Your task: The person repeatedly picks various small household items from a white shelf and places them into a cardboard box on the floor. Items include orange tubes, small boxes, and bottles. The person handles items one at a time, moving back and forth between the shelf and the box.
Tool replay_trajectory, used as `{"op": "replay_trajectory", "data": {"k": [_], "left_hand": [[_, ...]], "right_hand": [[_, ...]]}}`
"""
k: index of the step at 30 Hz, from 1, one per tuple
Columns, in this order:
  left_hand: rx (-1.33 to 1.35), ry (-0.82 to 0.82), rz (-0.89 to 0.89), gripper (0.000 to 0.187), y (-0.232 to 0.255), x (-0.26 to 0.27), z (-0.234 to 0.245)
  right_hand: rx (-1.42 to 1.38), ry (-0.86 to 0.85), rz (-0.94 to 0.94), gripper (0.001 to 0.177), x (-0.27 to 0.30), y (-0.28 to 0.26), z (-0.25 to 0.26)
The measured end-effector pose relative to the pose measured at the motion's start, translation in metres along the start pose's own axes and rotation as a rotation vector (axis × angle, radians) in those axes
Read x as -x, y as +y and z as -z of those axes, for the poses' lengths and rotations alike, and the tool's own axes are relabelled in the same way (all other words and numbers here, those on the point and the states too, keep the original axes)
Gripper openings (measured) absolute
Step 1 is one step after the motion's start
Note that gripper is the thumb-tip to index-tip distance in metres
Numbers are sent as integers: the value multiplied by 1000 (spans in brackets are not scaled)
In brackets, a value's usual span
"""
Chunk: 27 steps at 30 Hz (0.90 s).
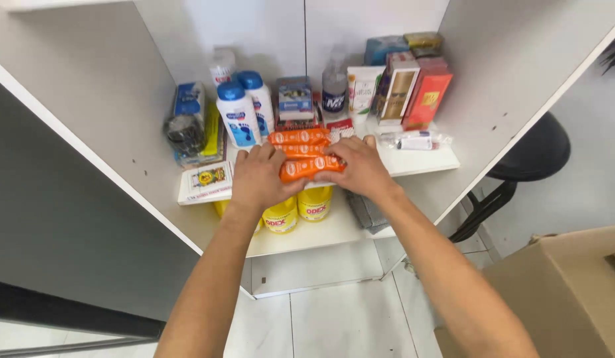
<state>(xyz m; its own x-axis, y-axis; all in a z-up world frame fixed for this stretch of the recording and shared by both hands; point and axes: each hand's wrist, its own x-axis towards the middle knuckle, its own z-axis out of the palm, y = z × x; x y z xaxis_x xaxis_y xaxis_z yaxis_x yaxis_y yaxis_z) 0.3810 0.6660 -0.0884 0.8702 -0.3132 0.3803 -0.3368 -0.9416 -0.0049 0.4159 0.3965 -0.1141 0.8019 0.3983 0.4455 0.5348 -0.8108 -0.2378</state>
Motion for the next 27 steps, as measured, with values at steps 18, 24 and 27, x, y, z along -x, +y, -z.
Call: {"op": "replay_trajectory", "data": {"k": [18, 24, 27], "left_hand": [[278, -68, -103, 60, 102, -4, 215], [347, -190, -147, 60, 164, -24, 256], [375, -236, -264, 58, 219, -25, 234]], "right_hand": [[-638, -105, -129, 56, 33, -69, 280], [-670, -12, -134, 55, 63, -38, 330], [-746, 33, -169, 53, 120, -2, 333]]}}
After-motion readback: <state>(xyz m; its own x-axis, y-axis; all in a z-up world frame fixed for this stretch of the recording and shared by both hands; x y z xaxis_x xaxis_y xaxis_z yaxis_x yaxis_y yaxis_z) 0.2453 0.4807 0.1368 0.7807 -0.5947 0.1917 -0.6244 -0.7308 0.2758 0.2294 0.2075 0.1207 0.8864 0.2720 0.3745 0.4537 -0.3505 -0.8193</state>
